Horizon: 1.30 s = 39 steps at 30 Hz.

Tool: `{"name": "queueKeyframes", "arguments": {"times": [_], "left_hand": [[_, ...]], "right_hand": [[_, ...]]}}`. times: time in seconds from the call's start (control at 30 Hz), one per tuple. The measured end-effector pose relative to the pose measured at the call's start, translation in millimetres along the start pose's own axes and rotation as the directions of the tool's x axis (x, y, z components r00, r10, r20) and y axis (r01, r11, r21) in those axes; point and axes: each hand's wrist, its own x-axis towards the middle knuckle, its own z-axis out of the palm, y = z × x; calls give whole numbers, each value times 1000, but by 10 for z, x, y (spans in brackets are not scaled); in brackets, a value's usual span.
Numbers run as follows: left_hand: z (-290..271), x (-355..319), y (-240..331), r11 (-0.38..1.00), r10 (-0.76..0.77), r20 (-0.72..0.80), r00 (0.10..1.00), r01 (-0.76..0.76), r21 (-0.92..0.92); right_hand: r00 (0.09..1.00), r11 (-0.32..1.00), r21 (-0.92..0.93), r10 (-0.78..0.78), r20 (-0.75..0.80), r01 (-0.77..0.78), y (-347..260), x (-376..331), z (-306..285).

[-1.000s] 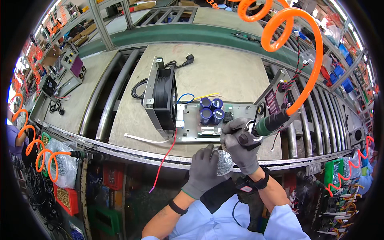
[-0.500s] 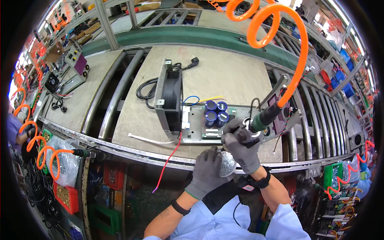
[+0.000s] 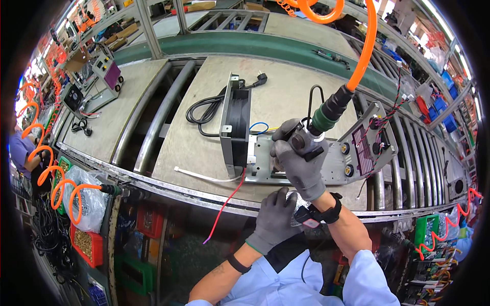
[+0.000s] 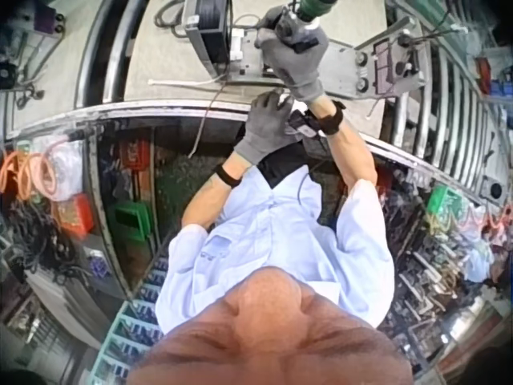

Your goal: The recorder is assembling electronic components, including wiring, screwing parts, and installing circuit boards into a metal chassis on a factory assembly line.

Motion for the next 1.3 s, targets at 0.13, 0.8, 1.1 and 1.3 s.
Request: {"name": "queueKeyframes", "arguments": {"times": [0.13, 0.8, 1.1, 1.3], "left_hand": [[57, -15, -19, 1000, -1, 2, 1000, 1, 8], [11, 5, 36, 996, 58, -39, 998, -54, 74], [22, 14, 36, 995, 75, -48, 996, -72, 71], [63, 0, 15, 996, 53, -29, 998, -51, 67]], "right_hand": [[996, 999, -23, -38, 87, 41, 89, 60, -61], [1000, 1000, -25, 10, -8, -10, -184, -548, -693], [998, 995, -92, -28, 60, 33, 14, -606, -761], [998, 984, -180, 17, 55, -7, 147, -583, -827]]}}
